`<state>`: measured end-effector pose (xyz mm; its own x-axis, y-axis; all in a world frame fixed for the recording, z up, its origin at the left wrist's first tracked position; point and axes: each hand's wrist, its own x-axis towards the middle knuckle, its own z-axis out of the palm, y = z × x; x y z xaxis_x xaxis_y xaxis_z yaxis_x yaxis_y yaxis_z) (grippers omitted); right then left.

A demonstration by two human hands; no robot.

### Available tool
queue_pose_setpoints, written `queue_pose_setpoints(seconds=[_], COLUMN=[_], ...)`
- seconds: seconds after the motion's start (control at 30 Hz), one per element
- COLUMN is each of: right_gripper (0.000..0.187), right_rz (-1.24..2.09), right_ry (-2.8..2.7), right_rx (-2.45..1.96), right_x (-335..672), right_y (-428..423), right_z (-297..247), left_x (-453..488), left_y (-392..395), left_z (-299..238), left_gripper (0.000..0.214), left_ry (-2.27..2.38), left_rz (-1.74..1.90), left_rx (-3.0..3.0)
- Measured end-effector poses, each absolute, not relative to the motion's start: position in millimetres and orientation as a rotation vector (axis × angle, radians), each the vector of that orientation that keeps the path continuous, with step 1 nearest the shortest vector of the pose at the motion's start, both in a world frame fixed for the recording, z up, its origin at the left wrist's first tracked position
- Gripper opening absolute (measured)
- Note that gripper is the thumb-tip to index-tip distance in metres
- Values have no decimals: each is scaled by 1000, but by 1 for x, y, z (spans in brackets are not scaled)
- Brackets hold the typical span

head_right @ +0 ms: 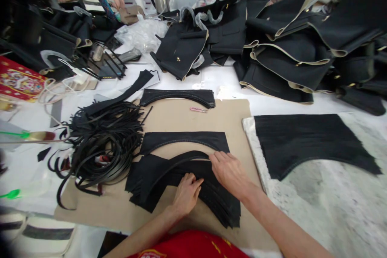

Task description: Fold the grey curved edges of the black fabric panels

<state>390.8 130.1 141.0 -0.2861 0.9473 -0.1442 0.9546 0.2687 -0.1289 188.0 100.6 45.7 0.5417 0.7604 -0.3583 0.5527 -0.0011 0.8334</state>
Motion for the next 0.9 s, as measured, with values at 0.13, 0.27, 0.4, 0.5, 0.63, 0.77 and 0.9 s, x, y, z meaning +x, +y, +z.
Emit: queue_pose_setpoints(seconds=[0.13,0.27,0.4,0.5,0.63,0.77,0.9], right_gripper=[14,20,21,18,47,61,40], right_rz=[-190,-322,-396,-546,-824,-1906,-2803], right_ry=[2561,2601,2618,2612,2020,605,-142], right_rx=[1901,1864,1975,2171,2984,3447,2983], right_x=[398,384,361,355,369,383,383], right_y=[120,88,63,52,36,27,30], right_z=[149,125,107,109,112,106,104], left_x=[183,176,188,205,216,216,210], left_y=[116,126,123,121,127,128,125], left_z=[51,59,62,63,79,95,93], left_gripper=[38,40,26,27,26,24,23], left_ry=[1087,868,662,693,660,635,634], left_rz=[331,536,501,427,476,525,553], left_rx=[1343,711,-10,-134,-185,-246,-278])
